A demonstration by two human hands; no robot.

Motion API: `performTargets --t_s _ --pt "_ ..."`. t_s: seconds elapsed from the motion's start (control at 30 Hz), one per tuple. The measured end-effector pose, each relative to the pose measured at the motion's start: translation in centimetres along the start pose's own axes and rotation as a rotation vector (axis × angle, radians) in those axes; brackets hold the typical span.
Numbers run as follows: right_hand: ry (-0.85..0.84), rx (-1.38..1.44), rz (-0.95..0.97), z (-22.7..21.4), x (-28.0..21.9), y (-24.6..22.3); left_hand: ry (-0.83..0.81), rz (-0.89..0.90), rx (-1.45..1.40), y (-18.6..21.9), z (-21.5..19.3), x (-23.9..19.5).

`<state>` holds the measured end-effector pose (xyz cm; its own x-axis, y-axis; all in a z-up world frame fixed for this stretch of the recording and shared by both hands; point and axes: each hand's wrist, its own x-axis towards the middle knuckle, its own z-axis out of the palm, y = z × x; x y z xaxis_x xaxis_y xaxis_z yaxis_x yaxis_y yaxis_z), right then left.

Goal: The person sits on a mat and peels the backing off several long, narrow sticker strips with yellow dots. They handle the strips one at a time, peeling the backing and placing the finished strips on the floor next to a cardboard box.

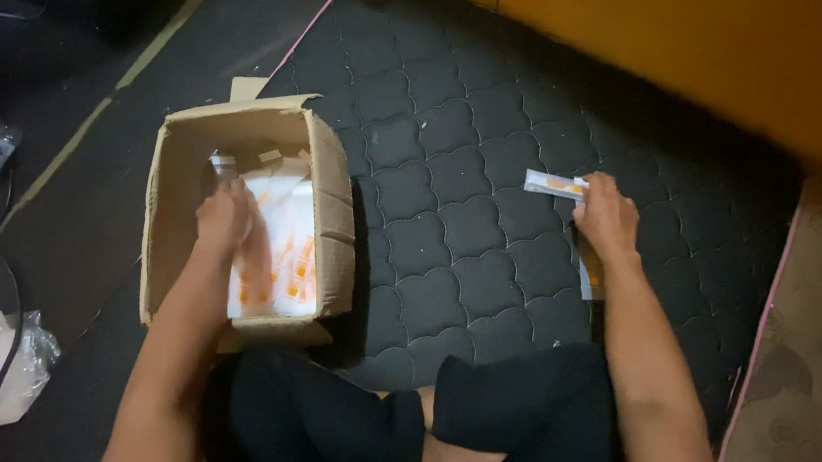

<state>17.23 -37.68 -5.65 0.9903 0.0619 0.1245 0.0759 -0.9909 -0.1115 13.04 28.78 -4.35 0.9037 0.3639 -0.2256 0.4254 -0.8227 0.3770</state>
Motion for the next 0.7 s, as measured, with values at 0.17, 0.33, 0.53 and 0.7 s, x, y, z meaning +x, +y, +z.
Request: performTargets --t_s 0.17,0.33,0.53,0.7 --pt "0.042 0.226 0.13 -10.1 -2.2 -4.7 0.172 0.154 0.457 -0.5 0.5 1.8" --pt "0.206 0.521 0.134 -12.4 -4.9 -6.1 0.397 0.128 0.307 1.8 -4.5 -0.1" --pt "0.298 0.711 -0.014 -15.6 -9.6 -12.4 0.318 0.024 -0.691 2.2 -7.0 -0.6" --pt "0.209 0.856 -0.094 -17.5 -12.5 -17.2 0.123 0.118 -1.396 10.9 -10.5 -12.5"
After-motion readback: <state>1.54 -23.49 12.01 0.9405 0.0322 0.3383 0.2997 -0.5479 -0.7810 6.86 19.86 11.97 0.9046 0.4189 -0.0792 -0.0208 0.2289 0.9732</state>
